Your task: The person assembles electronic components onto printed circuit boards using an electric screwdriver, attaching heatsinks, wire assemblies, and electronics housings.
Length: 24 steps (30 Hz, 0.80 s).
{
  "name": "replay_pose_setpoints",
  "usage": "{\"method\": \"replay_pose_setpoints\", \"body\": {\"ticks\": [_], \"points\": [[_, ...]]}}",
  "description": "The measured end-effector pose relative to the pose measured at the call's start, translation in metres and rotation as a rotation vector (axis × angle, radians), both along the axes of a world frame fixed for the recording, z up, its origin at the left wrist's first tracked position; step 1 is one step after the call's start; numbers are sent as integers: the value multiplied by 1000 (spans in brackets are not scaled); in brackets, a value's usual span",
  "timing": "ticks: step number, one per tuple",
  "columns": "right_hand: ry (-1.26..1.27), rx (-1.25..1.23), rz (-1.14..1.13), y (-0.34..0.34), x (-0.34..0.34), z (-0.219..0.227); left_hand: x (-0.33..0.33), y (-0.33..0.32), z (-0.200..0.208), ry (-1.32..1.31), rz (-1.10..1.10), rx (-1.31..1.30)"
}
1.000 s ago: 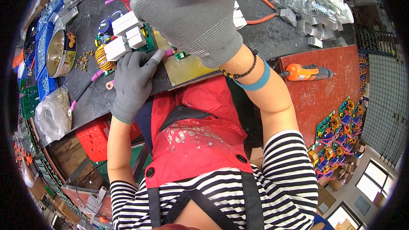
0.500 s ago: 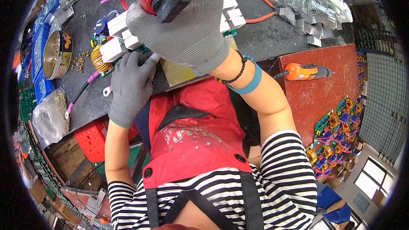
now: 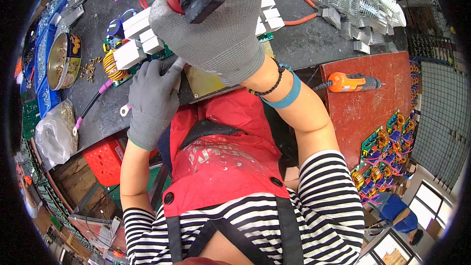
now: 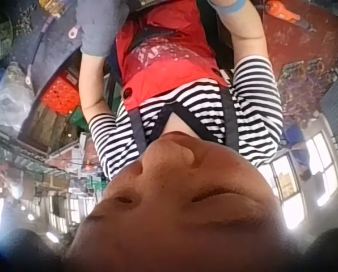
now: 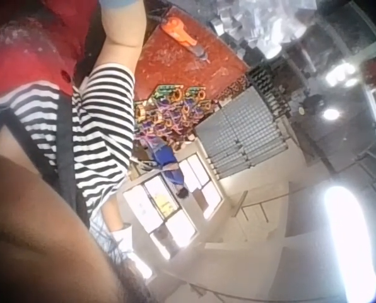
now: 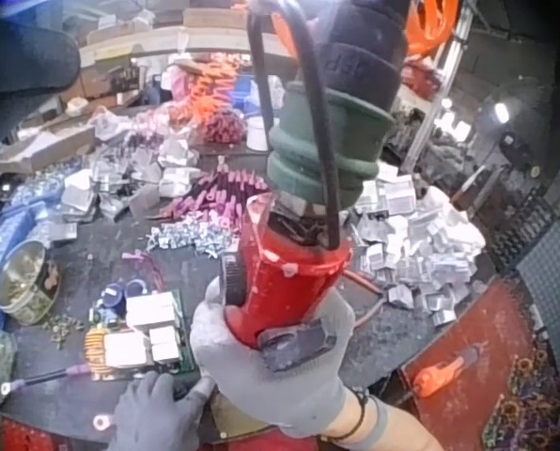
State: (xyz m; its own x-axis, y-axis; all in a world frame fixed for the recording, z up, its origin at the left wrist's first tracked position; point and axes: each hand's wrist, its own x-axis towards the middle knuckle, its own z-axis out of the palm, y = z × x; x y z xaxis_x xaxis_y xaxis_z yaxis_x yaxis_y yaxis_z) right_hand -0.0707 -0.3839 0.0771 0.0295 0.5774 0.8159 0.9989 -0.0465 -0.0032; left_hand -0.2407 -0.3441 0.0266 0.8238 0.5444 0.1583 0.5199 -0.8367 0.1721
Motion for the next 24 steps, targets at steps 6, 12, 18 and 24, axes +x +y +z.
{"method": "replay_pose_setpoints", "body": {"ticks": [6, 12, 18, 24], "points": [[-262, -102, -150, -8, -4, -11, -1, -1, 0, 19, -8, 31], [1196, 56, 452, 5, -10, 11, -1, 1, 0, 9, -28, 47], [1993, 238, 707, 10, -3, 2, 2, 3, 4, 16, -55, 85], [1855, 134, 897, 19, 6, -13, 1, 11, -1, -20, -96, 106]]}}
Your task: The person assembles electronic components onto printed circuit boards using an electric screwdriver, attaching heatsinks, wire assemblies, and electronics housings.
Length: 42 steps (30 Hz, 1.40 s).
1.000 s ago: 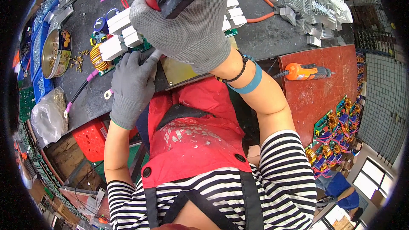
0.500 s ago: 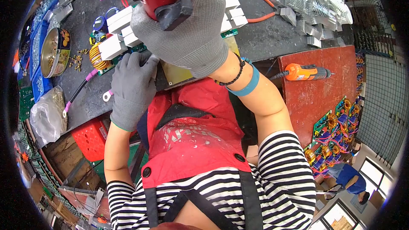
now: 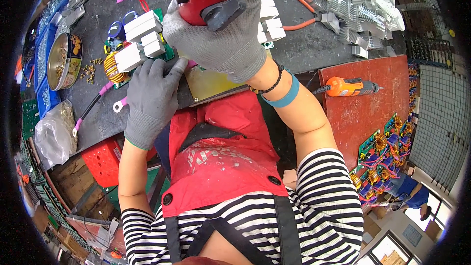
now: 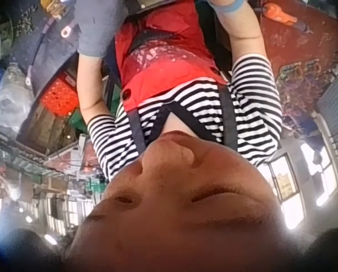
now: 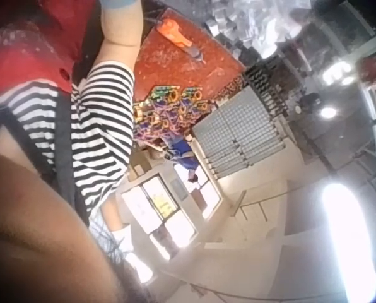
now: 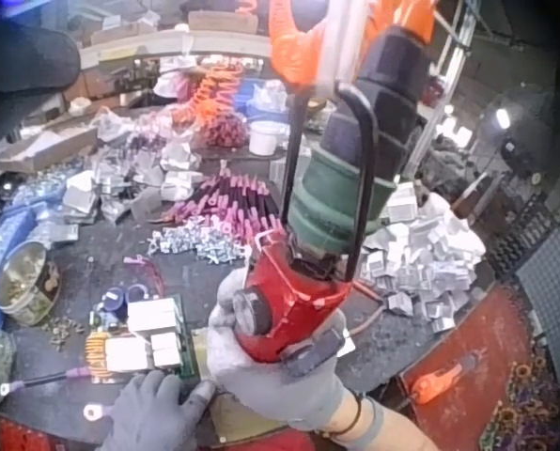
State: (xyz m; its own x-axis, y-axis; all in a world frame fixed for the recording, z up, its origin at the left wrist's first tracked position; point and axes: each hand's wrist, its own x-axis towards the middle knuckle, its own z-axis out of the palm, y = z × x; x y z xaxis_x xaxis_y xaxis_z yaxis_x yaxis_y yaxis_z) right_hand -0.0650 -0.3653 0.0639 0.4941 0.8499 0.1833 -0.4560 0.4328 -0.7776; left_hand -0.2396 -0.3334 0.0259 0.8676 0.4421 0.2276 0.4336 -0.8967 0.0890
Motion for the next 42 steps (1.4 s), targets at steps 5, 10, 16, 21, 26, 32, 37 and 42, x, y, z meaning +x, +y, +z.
{"method": "replay_pose_setpoints", "body": {"ticks": [5, 10, 16, 21, 26, 32, 37, 42], "points": [[-1158, 367, -375, 6, 18, -2, -2, -1, 4, 45, 10, -4], [-819, -14, -194, -4, 6, 5, -3, -2, -1, -38, -21, -52], [-407, 62, -52, -12, 10, 49, -60, -1, 13, -516, 80, 18], [-477, -129, -5, -12, -8, 52, -142, 57, 13, -301, 536, -108], [-435, -184, 39, -3, -26, 55, -158, 79, -7, -166, 451, -249], [-382, -127, 148, 7, -34, 48, -161, 82, -13, -337, 376, -363], [-358, -115, 165, 18, -33, 49, -155, 78, -7, -378, 364, -252], [-301, -87, 176, 28, -30, 59, -130, 58, 18, -738, 381, -286]]}}
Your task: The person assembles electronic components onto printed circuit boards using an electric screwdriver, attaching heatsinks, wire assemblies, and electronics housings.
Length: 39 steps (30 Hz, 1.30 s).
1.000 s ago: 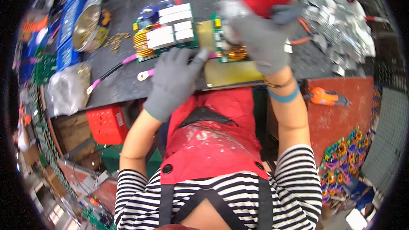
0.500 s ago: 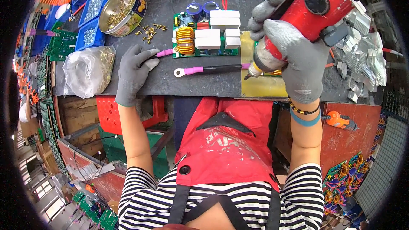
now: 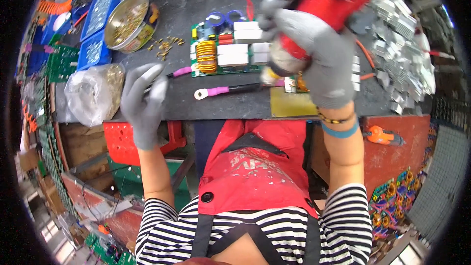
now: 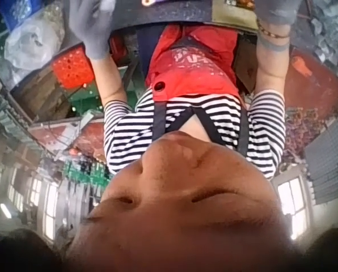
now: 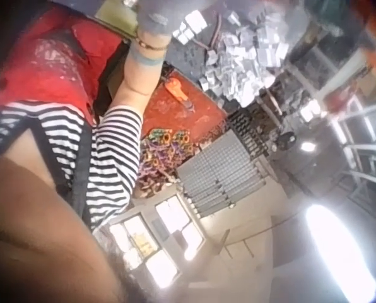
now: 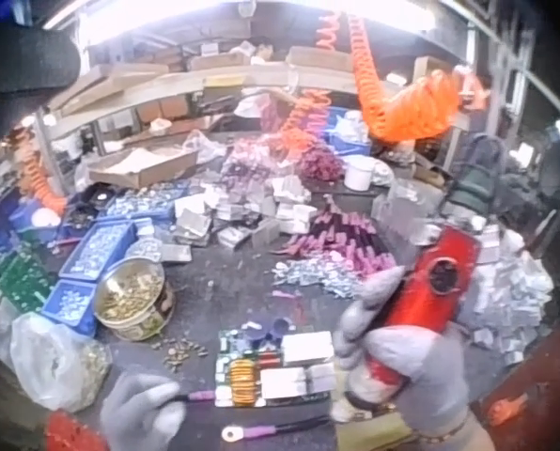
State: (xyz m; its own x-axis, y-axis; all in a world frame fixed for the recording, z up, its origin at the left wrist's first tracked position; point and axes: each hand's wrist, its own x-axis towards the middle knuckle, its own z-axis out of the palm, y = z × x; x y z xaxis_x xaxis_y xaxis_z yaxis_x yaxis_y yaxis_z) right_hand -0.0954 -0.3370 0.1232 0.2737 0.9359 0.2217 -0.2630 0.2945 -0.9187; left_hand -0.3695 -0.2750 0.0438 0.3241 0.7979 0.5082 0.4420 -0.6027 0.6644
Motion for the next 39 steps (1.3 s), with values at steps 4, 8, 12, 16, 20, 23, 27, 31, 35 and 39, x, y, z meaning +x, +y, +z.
{"method": "replay_pose_setpoints", "body": {"ticks": [4, 8, 12, 16, 20, 23, 27, 31, 35, 39], "points": [[-137, -60, 46, 6, -22, 21, 34, -31, 32, -180, -186, -193], [-227, -85, 96, 3, -43, 30, 73, -36, 46, -317, -506, -485], [-858, 371, -394, -5, -29, 35, 80, -45, 52, -510, -439, -632], [-1004, 325, -413, -12, -21, 50, 79, -50, 64, -467, -429, -625], [-937, 212, -384, -19, -20, 68, 81, -51, 64, -439, -419, -545], [-1537, 490, -504, -22, -14, 81, 73, -51, 58, -421, -462, -624], [-1787, 622, -568, -21, -15, 93, 68, -53, 57, -471, -466, -713], [-652, 201, -288, -12, -27, 65, 68, -47, 54, -473, -469, -533], [16, 181, 114, 21, -54, 60, 45, -28, 63, -145, -483, -364], [-59, 182, 64, 44, -57, 32, -15, 22, 34, 111, -146, -81]]}}
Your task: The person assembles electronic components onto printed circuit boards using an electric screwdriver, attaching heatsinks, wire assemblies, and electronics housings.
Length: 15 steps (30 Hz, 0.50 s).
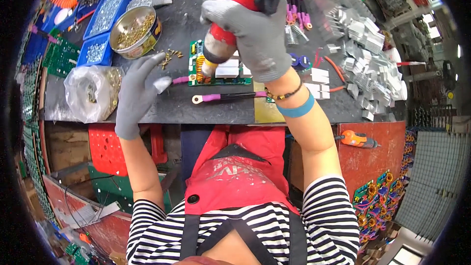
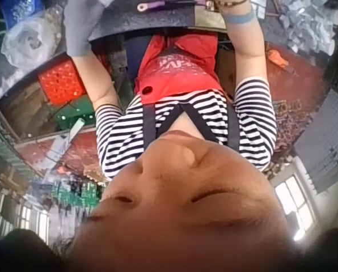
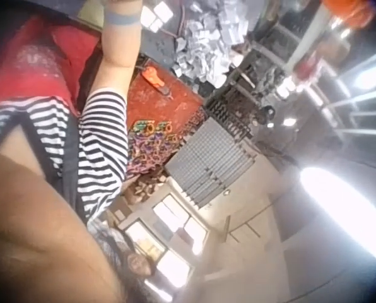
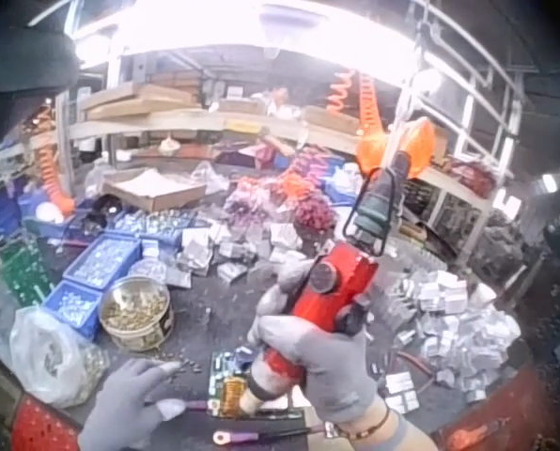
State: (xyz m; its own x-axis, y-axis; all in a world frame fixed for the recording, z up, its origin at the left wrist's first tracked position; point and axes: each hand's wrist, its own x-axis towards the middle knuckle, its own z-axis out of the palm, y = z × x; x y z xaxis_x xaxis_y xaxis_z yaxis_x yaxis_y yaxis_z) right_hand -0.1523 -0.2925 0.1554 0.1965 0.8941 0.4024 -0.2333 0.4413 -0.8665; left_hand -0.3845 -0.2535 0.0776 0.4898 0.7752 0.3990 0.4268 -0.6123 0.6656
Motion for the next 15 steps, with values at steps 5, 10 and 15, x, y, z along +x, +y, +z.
{"method": "replay_pose_setpoints", "body": {"ticks": [5, 10, 15], "points": [[41, 74, 27, 32, -37, -38, -5, 4, -50, 353, 25, -147], [-186, 4, -37, 36, -41, -63, -2, 8, -59, 303, -33, -102], [-95, -72, -9, 34, -48, -65, -2, 14, -65, 304, -59, -72]]}}
